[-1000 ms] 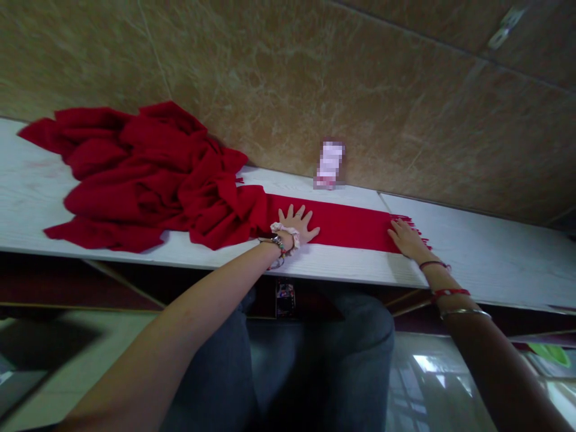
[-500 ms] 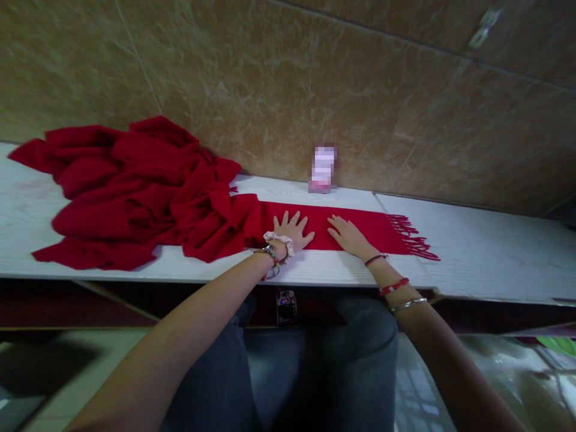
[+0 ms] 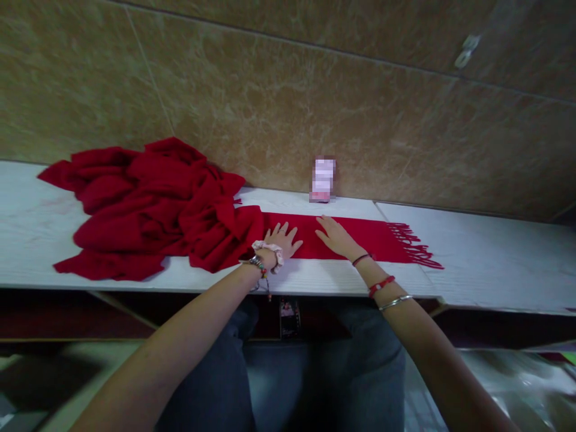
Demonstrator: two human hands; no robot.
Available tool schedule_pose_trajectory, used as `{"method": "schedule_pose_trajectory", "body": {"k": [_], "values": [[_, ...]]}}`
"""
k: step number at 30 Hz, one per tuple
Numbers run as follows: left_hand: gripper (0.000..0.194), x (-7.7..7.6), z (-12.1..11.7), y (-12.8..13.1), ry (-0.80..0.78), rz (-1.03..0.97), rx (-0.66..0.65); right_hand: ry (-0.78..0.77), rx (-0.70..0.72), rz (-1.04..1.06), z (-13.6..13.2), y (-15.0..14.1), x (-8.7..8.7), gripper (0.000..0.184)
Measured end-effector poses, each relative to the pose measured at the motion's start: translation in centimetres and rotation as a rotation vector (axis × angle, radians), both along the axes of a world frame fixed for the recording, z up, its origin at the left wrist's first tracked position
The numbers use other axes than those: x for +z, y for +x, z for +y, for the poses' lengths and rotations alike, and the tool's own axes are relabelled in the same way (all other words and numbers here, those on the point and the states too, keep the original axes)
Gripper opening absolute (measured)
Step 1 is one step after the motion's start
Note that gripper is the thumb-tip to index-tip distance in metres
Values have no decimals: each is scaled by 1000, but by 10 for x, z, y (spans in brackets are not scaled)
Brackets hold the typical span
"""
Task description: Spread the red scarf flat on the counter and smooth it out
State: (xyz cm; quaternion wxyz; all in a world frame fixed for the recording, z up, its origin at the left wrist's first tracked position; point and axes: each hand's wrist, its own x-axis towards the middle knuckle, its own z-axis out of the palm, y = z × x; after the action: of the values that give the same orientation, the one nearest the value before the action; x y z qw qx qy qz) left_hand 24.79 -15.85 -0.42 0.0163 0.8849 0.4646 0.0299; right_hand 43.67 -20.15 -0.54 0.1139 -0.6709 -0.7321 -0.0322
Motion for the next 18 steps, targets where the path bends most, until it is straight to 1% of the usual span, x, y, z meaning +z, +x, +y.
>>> {"method": "schedule_pose_trajectory", "body": {"k": [3,7,13,15,18], "values": [[55,-6,2,1,-31,8,-8,-48,3,-45,0,-8,-6,47],[54,-8,2,-1,2,2,-12,-58,12,-61,-6,-1,-10,47],[47,1,0,-8,151,43,-128,-56,-11,-61,-15,27,-12,48],[45,4,2,-10,177,56,-122,-49,-16,-55,-19,41,-14,48],[45,5,7,-15,173,52,-79,-43,-18,-46,-24,64,-17,47]]}}
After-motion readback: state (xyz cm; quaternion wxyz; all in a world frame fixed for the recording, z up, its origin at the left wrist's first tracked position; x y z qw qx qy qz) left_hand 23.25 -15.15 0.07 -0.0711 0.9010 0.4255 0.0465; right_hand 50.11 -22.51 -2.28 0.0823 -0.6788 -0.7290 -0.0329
